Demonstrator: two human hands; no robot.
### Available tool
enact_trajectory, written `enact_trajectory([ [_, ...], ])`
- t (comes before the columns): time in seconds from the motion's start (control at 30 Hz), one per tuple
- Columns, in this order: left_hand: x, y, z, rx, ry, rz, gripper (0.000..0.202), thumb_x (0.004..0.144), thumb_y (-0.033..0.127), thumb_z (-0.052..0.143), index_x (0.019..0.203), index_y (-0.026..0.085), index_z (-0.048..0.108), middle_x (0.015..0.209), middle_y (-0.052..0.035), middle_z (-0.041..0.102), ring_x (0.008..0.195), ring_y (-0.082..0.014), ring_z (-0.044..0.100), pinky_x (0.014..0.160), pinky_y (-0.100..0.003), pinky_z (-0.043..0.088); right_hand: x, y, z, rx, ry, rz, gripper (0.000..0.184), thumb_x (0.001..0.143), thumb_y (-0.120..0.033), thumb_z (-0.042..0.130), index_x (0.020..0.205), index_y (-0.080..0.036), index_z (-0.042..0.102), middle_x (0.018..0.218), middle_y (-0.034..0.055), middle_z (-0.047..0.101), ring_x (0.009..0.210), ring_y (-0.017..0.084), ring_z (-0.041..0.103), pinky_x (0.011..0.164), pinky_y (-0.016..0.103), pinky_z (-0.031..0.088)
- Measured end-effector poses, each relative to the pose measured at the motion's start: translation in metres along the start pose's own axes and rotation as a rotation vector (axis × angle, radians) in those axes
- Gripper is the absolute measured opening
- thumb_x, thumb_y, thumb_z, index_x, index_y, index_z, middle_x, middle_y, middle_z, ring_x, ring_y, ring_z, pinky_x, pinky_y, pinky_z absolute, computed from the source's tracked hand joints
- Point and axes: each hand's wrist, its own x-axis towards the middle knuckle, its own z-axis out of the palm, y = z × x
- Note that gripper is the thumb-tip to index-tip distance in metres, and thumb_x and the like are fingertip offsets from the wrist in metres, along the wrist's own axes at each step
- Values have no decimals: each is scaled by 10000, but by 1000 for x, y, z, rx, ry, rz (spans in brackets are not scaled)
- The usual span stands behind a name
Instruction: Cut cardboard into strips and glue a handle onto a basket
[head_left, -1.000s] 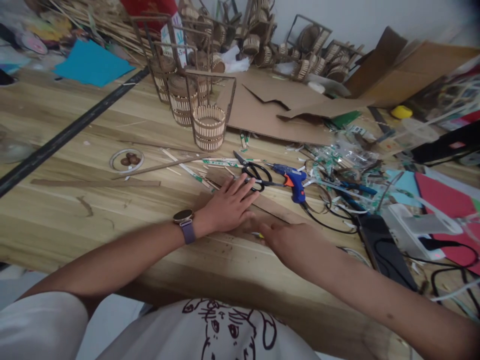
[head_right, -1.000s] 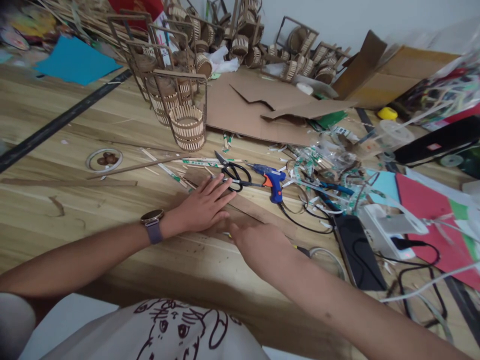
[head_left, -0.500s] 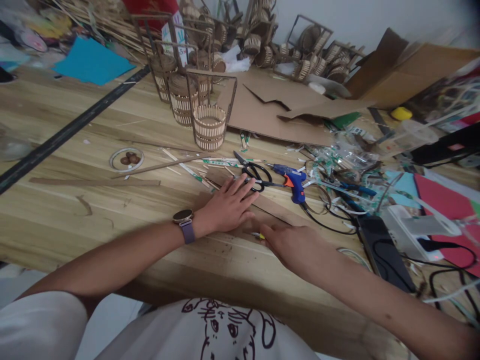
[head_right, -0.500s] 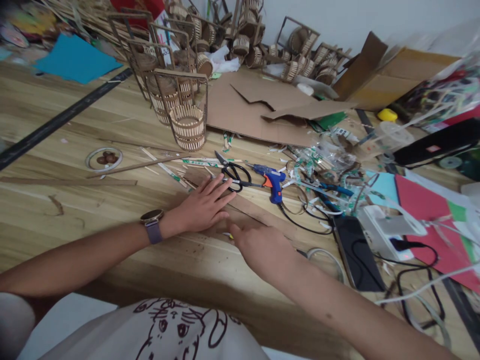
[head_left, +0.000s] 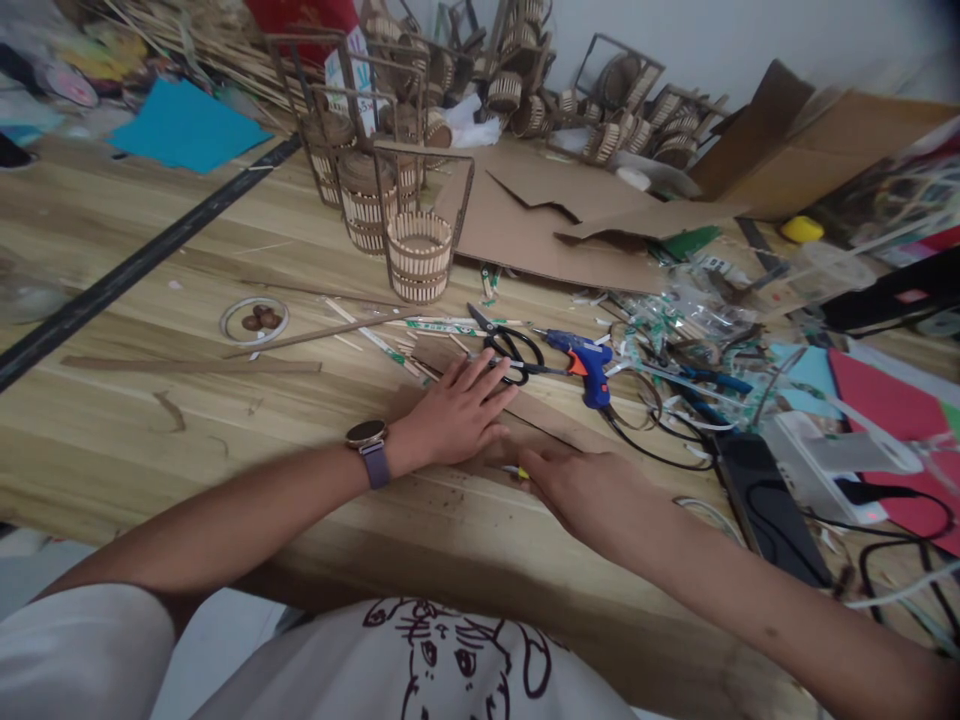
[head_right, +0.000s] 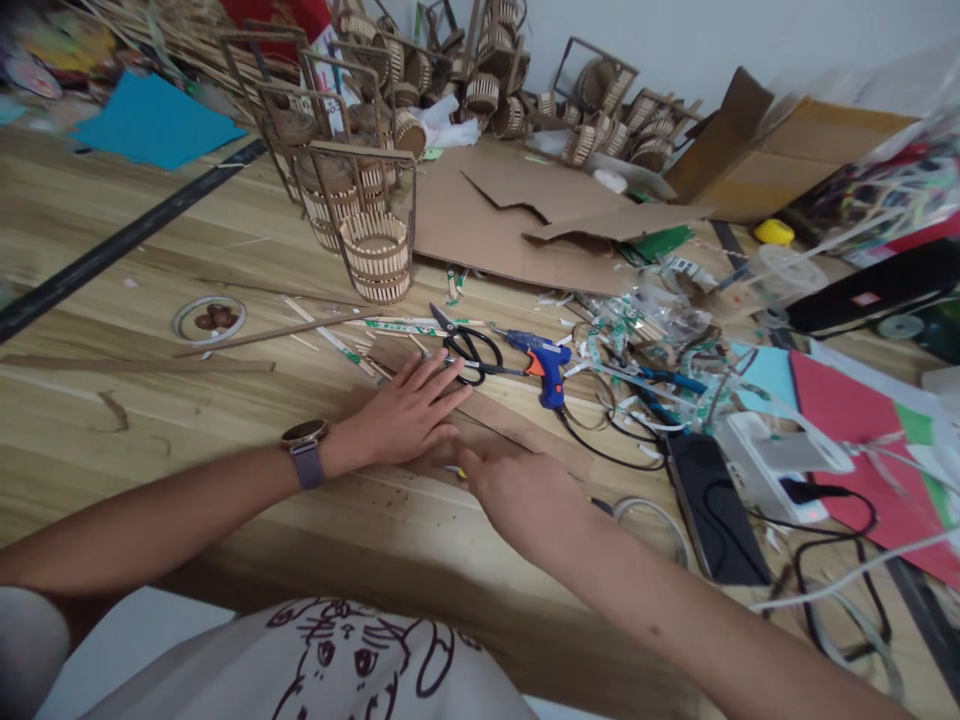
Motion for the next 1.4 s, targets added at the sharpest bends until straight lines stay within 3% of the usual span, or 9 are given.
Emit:
enact_trajectory([
  [0.27, 0, 0, 0, 3, -1, 0, 564, 1044, 485, 463, 1496, 148, 481, 1647, -173, 305, 1539, -391, 204, 1218, -571, 221, 0, -1, -2, -19, -8, 11, 337, 998, -200, 533, 1324, -193, 619, 1003, 103, 792, 826, 243, 766, 536, 267, 468],
  [0.47, 0, 0, 0, -2, -4, 6, 567, 1049, 488, 450, 1492, 137, 489, 1645, -178, 308, 1536, -400, 207, 1214, -581, 231, 0, -7, -12, -39, -109, 46, 523, 957, -72, 473, 1458, -214, 523, 1000, 116, 796, 804, 250, 782, 516, 256, 495],
  [0.63, -1, 0, 0, -1, 8, 12, 570, 1044, 483, 463, 1497, 136, 482, 1644, -189, 303, 1533, -405, 211, 1207, -590, 235, 2, -14, -18, -52, -96, 41, 564, 879, 30, 486, 1395, -173, 588, 956, 135, 799, 798, 276, 788, 539, 282, 544],
  [0.87, -2, 0, -3, -10, -5, 5, 609, 1047, 494, 447, 1543, 142, 407, 1655, -185, 276, 1542, -396, 187, 1215, -587, 220, 6, -19, -31, -64, -185, 50, 535, 862, 61, 476, 1316, -162, 649, 941, 143, 809, 858, 322, 790, 592, 327, 581],
  [1.4, -4, -4, -1, -6, 2, 33, 609, 1053, 486, 425, 1559, 150, 384, 1662, -165, 269, 1551, -389, 151, 1226, -603, 181, 4, -14, -13, -26, -140, 22, 448, 882, 27, 509, 1258, -159, 668, 923, 130, 808, 816, 289, 793, 564, 303, 577],
])
